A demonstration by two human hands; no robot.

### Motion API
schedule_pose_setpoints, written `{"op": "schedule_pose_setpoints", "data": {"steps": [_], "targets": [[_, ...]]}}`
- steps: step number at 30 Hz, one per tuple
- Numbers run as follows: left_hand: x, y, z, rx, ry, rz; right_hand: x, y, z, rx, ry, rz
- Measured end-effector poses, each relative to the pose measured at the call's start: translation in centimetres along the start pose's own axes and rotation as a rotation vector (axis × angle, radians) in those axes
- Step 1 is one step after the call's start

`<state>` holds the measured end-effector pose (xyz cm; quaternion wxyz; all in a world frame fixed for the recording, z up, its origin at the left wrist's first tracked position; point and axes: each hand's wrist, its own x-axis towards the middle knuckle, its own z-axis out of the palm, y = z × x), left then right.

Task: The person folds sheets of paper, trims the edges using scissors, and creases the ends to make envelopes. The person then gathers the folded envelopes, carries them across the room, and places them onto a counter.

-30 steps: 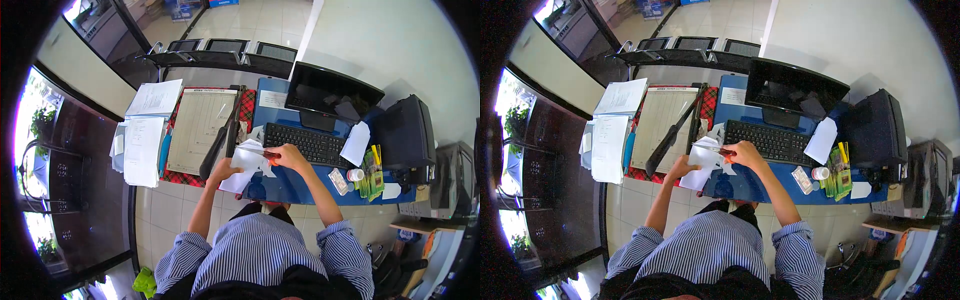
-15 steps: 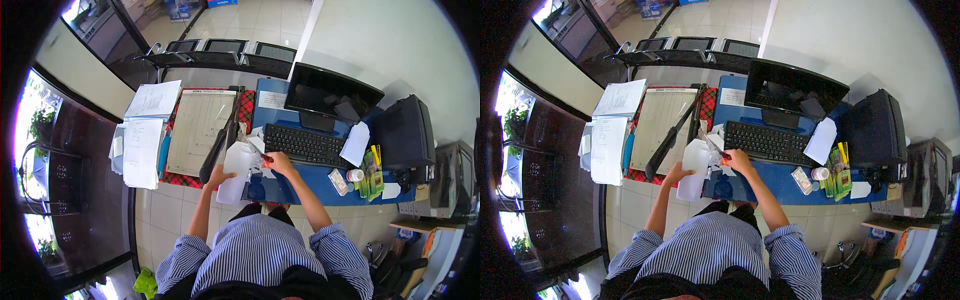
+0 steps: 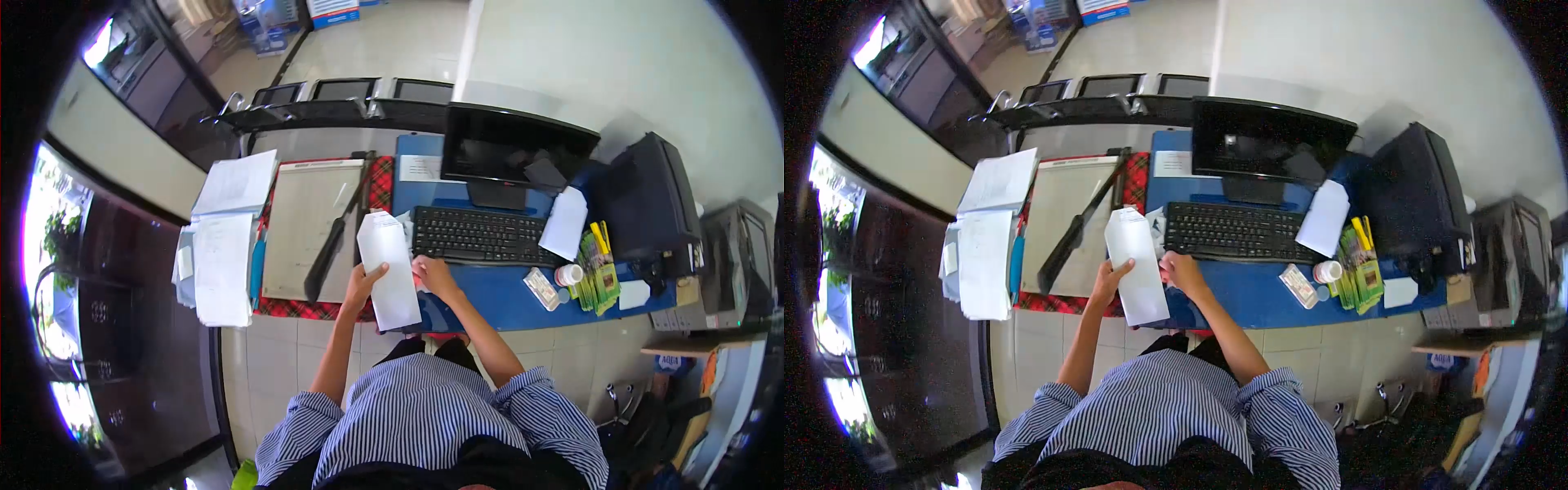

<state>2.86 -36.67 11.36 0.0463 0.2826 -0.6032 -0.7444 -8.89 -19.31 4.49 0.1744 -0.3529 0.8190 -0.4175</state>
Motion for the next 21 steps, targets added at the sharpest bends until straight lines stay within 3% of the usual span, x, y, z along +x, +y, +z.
{"op": "schedule_pose_setpoints", "data": {"steps": [1,5,10,11,16,21], "targets": [[0.3,0.2,1.2,0.004,-0.033,0.003,-0.7,0.1,-0.8,-0.010,0.028,0.015],[0.9,1.0,6.5,0.102,-0.084,0.007,-5.0,-0.5,-4.1,0.914,0.085,0.147],[1.8,0.6,15.3,0.148,-0.162,0.139,-10.4,-1.3,-10.5,1.272,0.394,0.362],[2.1,0.2,16.9,0.152,-0.186,0.141,-11.0,-0.6,-11.4,1.270,0.421,0.358],[5.5,-3.1,25.3,0.162,-0.344,0.054,-13.4,3.0,-17.3,0.610,0.774,0.320],[10.1,-6.0,33.2,0.371,-0.420,0.397,-12.6,9.9,-26.1,0.355,0.924,0.525]]}}
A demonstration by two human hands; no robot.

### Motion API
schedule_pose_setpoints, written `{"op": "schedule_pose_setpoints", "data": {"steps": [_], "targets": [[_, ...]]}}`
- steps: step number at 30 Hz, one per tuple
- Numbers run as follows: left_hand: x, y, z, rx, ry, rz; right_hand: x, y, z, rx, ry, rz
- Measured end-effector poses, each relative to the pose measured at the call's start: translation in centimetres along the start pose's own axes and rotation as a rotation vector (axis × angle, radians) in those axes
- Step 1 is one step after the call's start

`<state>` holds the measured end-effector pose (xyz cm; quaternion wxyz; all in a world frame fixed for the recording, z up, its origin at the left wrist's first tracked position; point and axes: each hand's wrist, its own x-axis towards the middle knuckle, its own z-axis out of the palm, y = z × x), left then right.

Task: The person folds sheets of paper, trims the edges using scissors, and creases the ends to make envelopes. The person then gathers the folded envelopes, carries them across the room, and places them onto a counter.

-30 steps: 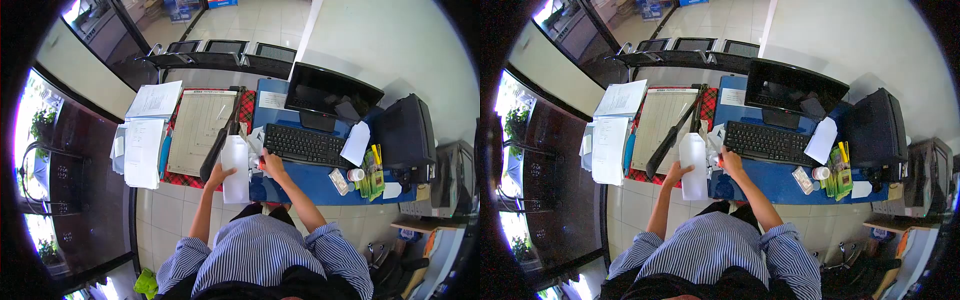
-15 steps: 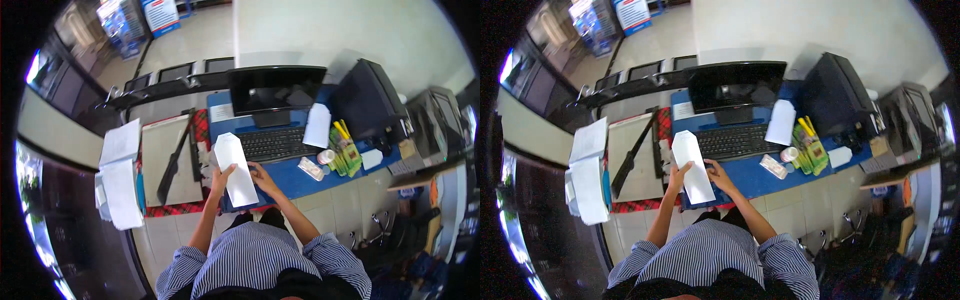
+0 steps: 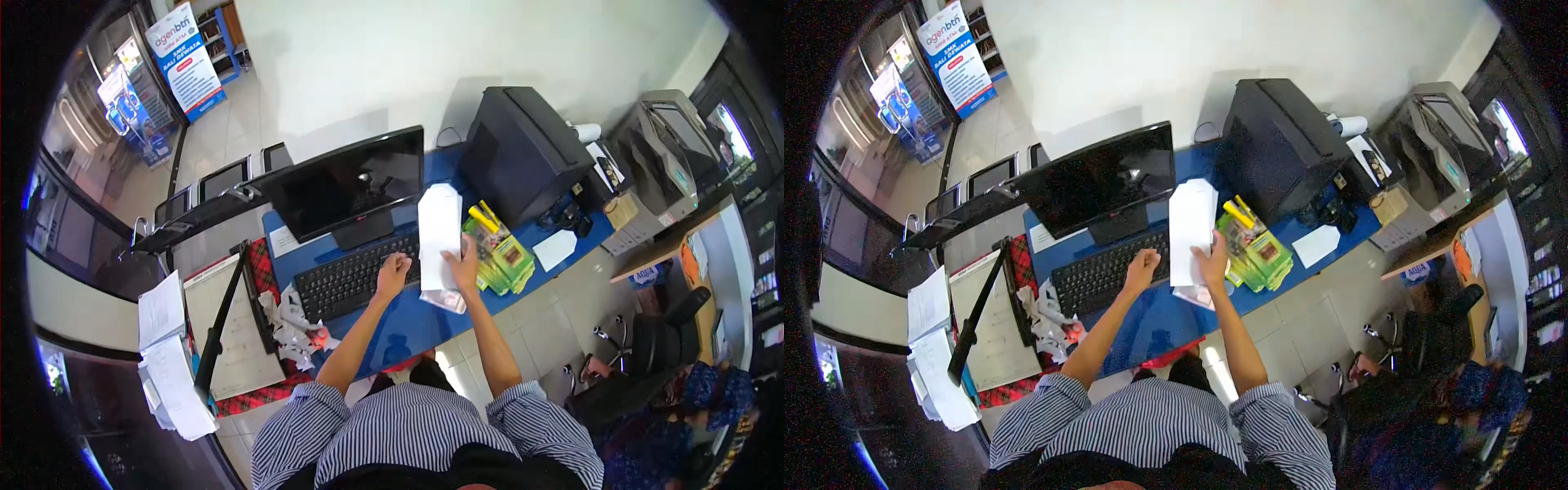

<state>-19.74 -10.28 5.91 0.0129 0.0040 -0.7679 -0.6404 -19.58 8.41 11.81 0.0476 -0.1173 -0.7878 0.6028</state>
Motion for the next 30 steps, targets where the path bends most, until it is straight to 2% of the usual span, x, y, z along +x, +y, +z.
{"op": "schedule_pose_setpoints", "data": {"steps": [4,5,7,9,14,19,25,30], "targets": [[5.9,-3.6,4.6,0.547,0.055,0.033,7.8,2.7,0.4,-0.291,0.243,-0.391],[7.1,-3.7,5.4,0.547,0.059,0.039,9.0,2.9,0.8,-0.251,0.206,-0.344],[9.1,-3.8,6.9,0.554,0.008,-0.160,10.3,3.4,1.5,-0.210,0.167,-0.299],[10.6,-4.0,7.9,0.559,-0.042,-0.365,10.6,3.9,2.1,-0.296,0.101,-0.272],[11.9,-1.6,9.1,0.630,0.039,-0.474,10.3,5.3,3.2,-0.419,0.046,-0.242],[13.5,-5.6,9.8,0.518,-0.005,-0.607,9.6,5.7,4.3,-0.379,0.163,-0.366],[12.3,-2.5,9.3,0.301,-0.014,-0.557,9.9,4.9,3.4,-0.202,0.117,-0.354],[6.6,-1.2,7.6,0.085,-0.034,-0.501,8.6,0.9,0.2,-0.098,0.015,-0.145]]}}
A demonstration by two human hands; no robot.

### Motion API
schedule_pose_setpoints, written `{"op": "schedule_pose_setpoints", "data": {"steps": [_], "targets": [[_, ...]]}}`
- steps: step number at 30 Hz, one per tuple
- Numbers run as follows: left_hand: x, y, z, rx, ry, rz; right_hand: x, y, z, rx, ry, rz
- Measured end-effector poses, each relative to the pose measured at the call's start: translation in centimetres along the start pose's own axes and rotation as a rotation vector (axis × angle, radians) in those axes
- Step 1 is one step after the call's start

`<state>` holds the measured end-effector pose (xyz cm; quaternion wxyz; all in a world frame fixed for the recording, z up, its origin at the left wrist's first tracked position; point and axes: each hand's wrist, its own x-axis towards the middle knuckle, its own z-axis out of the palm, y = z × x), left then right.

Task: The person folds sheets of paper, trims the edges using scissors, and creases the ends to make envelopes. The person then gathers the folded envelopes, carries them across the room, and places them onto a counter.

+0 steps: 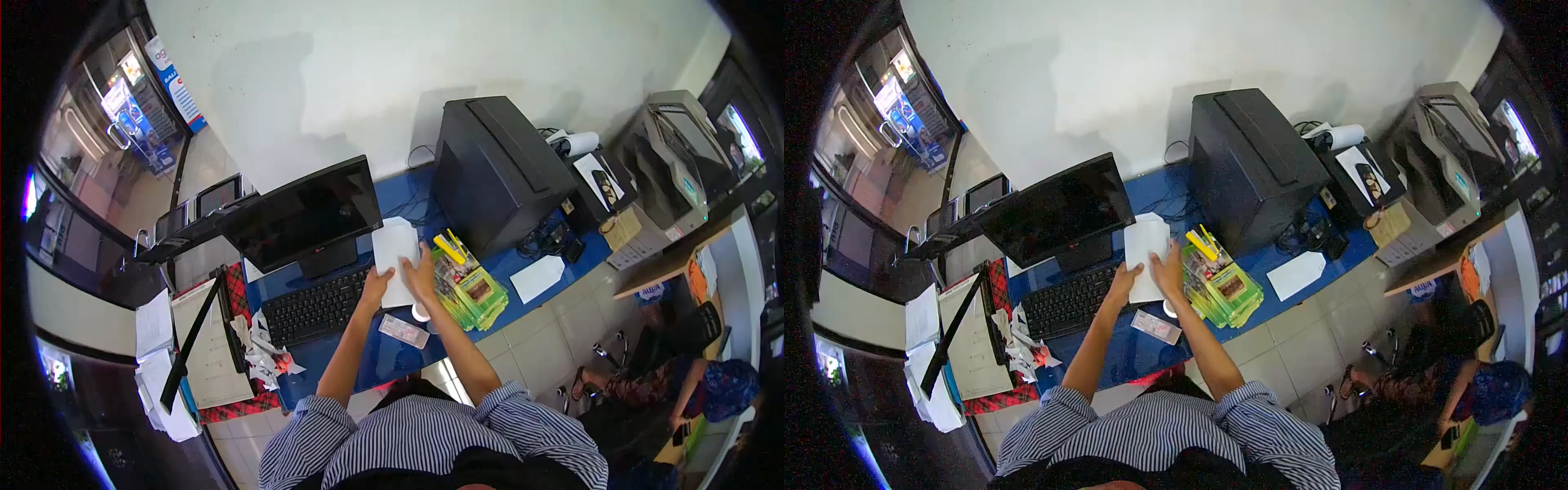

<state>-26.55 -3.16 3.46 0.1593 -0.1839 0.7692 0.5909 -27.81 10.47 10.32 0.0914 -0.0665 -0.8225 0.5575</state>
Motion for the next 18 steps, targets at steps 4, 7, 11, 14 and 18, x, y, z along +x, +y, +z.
{"op": "schedule_pose_setpoints", "data": {"steps": [4,7,11,14,18], "targets": [[-3.4,0.5,0.2,-0.161,-0.058,0.055,-1.3,-2.2,-2.9,-0.009,-0.214,0.120],[-4.6,2.9,0.4,-0.305,-0.093,0.085,-1.7,-2.2,-3.7,-0.013,-0.175,0.042],[-6.5,6.1,0.5,-0.499,-0.123,0.146,-2.1,-3.4,-4.7,0.007,-0.142,-0.047],[-8.2,7.7,0.3,-0.632,-0.159,0.185,-3.4,-5.5,-6.4,0.066,-0.131,-0.013],[-12.5,10.0,-0.9,-0.865,-0.315,0.060,-5.5,-4.9,-8.2,0.438,-0.295,0.061]]}}
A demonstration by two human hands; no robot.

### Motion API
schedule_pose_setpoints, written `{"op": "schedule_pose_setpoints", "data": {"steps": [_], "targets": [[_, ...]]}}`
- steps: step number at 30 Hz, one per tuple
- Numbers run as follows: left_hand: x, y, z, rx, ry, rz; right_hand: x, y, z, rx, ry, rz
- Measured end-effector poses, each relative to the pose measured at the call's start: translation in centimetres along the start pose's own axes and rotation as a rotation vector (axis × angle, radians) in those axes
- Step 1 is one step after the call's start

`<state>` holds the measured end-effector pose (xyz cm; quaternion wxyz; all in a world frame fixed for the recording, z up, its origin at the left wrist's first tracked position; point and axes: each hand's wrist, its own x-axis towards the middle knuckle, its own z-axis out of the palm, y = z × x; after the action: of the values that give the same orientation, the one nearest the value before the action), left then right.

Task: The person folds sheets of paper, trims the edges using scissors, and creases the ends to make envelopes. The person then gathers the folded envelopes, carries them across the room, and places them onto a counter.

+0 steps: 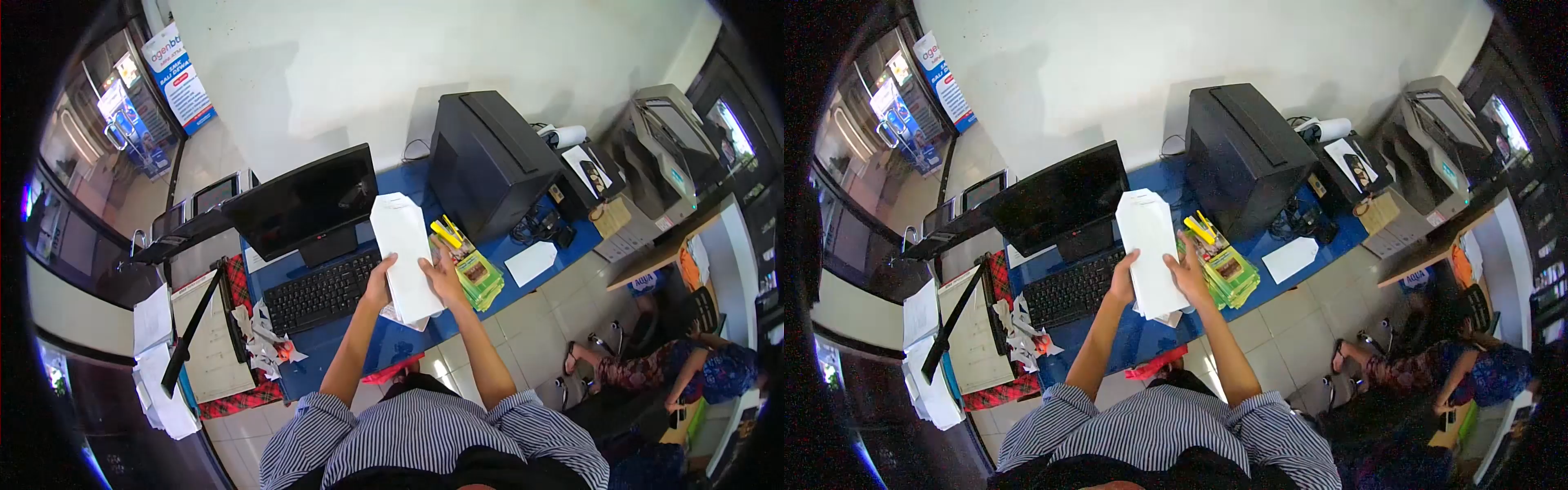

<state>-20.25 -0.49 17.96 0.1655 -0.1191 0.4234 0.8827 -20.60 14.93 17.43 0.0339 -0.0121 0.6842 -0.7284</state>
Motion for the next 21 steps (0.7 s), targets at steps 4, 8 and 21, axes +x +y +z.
{"op": "schedule_pose_setpoints", "data": {"steps": [4,8,21], "targets": [[-2.7,0.2,2.7,-0.044,-0.036,-0.036,-2.9,-1.2,-1.1,0.039,-0.001,-0.019],[-3.5,-0.8,5.2,0.014,-0.073,-0.039,-5.1,-3.2,-2.2,-0.069,0.096,-0.072],[1.5,-7.8,14.7,0.178,-0.307,-0.085,-8.0,-6.4,-13.7,-0.118,0.526,-0.200]]}}
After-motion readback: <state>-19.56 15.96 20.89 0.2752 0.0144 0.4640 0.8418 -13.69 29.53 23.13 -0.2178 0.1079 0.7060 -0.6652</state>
